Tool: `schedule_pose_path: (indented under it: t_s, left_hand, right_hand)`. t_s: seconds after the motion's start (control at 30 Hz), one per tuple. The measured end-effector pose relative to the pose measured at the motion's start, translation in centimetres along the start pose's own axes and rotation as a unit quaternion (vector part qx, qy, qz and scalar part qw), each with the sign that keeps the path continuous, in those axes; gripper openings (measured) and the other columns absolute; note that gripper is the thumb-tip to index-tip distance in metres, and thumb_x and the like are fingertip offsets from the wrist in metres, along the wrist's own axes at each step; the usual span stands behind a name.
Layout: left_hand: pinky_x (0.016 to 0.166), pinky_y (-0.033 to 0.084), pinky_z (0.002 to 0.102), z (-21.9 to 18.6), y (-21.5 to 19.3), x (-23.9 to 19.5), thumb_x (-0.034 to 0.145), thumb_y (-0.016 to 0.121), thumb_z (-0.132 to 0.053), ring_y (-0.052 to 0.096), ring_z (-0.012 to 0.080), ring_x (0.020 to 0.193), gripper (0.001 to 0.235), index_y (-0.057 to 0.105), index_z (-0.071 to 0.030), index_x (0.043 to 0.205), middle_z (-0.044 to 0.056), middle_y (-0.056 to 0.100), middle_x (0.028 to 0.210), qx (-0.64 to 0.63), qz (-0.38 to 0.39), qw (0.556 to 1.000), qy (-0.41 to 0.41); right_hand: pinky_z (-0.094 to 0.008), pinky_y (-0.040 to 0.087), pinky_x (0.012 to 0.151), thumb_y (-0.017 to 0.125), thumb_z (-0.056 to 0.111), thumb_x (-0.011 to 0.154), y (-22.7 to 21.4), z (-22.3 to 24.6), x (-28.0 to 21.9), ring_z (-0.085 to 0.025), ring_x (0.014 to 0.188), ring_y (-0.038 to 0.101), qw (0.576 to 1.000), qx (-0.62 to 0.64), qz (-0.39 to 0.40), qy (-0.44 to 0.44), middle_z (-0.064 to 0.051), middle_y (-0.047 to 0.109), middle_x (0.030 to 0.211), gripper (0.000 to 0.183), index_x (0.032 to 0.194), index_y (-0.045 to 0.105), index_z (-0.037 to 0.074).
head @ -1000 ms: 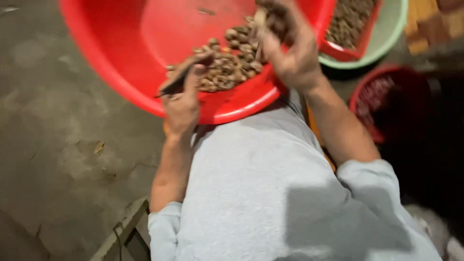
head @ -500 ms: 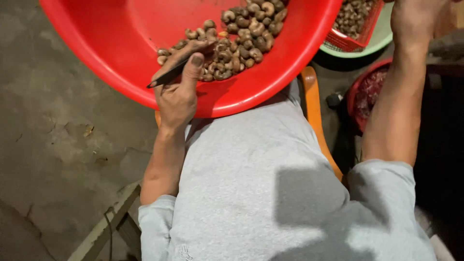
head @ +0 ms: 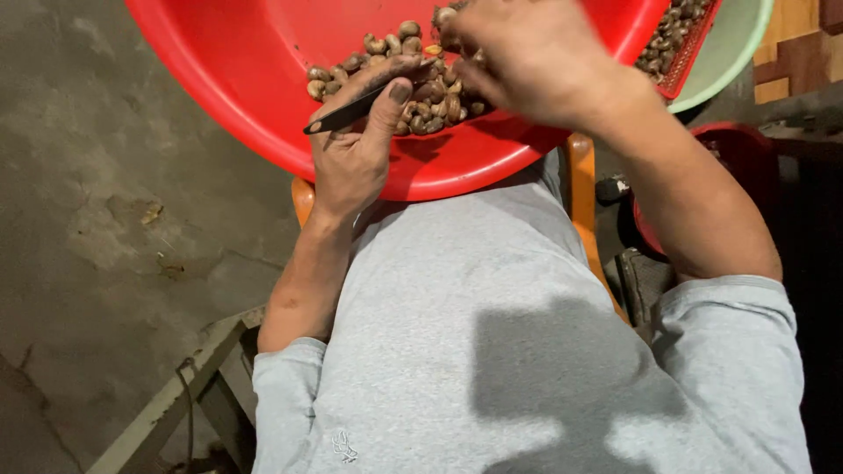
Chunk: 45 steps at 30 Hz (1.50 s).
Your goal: Using a small hand tool to scrape and clean individual nuts in a large red bowl.
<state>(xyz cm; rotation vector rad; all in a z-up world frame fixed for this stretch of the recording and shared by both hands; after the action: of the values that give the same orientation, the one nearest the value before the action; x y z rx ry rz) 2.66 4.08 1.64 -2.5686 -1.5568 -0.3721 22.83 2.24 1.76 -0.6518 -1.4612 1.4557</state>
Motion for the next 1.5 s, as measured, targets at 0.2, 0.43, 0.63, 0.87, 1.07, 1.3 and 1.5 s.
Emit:
schedule_pose_path:
  t_s: [0.2,0.43,0.63,0.87,1.07,1.3,1.5]
  left_hand:
    - [0.115,0.056,0.036,-0.1,0.2,0.0,0.109,0.063,-0.015,0.068,0.0246,0.125,0.02,0.068,-0.003,0.124,0.013,0.071,0.125,0.013,-0.004,1.0,0.001]
    - [0.114,0.059,0.037,0.5,0.0,-0.2,0.107,0.065,-0.018,0.068,0.0281,0.127,0.025,0.066,-0.003,0.127,0.016,0.071,0.128,0.011,-0.002,1.0,-0.007]
    - [0.113,0.06,0.038,-0.4,-0.4,-0.3,0.11,0.061,-0.02,0.068,0.0279,0.126,0.024,0.066,-0.005,0.128,0.014,0.071,0.127,0.028,-0.014,0.999,0.032]
    - [0.108,0.065,0.036,-0.8,-0.6,-0.5,0.113,0.058,-0.022,0.07,0.0266,0.126,0.025,0.064,-0.007,0.131,0.013,0.069,0.13,-0.005,0.017,0.996,0.09]
    - [0.116,0.055,0.043,-0.9,-0.1,-0.5,0.109,0.061,-0.014,0.069,0.0317,0.125,0.022,0.068,-0.001,0.125,0.016,0.072,0.126,0.05,0.045,0.992,0.109]
    - [0.119,0.054,0.041,-0.7,-0.2,-0.5,0.109,0.062,-0.013,0.068,0.0295,0.128,0.022,0.066,-0.002,0.129,0.013,0.072,0.129,0.032,0.04,0.994,0.099]
    - [0.124,0.051,0.047,-0.9,0.3,-0.5,0.11,0.061,-0.012,0.058,0.0334,0.139,0.023,0.066,-0.001,0.129,0.02,0.064,0.139,0.011,0.092,0.991,0.095]
  right_hand:
    - [-0.049,0.06,0.069,0.045,0.034,0.107,7.7,2.4,1.4,-0.036,0.107,0.067,0.947,-0.042,0.315,0.035,-0.013,0.064,0.126,0.038,0.14,0.058,0.019]
    - [-0.043,0.057,0.06,0.044,0.03,0.109,11.6,1.0,0.5,-0.03,0.093,0.068,0.964,-0.117,0.238,-0.018,-0.007,0.069,0.113,0.028,0.123,0.068,0.025]
    - [-0.055,0.051,0.064,0.055,0.016,0.111,2.3,2.3,0.8,-0.042,0.088,0.071,0.947,0.242,0.146,0.151,-0.024,0.073,0.107,0.021,0.123,0.043,0.003]
    - [-0.029,0.063,0.08,0.046,0.021,0.115,0.5,3.7,-0.9,-0.019,0.081,0.065,0.758,0.621,-0.061,0.19,-0.011,0.056,0.105,0.026,0.133,0.043,0.002]
    - [-0.033,0.049,0.118,0.046,0.021,0.114,0.7,4.6,-1.0,-0.022,0.135,0.055,0.779,0.593,-0.083,0.184,-0.012,0.056,0.142,0.033,0.141,0.05,0.003]
    - [-0.035,0.052,0.115,0.055,0.015,0.112,0.5,5.5,-1.0,-0.026,0.136,0.055,0.812,0.556,-0.087,0.158,-0.017,0.053,0.147,0.043,0.15,0.042,-0.001]
    - [-0.036,0.053,0.115,0.055,0.003,0.11,-0.4,6.2,-0.9,-0.028,0.135,0.058,0.855,0.482,-0.127,0.144,-0.019,0.056,0.145,0.039,0.147,0.046,-0.003]
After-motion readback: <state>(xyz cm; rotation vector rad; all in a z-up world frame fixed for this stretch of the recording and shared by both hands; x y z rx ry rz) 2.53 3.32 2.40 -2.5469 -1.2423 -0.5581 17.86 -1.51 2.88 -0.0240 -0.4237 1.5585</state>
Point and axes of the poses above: each hand's wrist, its own x-axis towards the middle knuckle, its own y-axis out of the palm, z = x × y, the point moved 5 cm from there along x, towards the middle knuckle
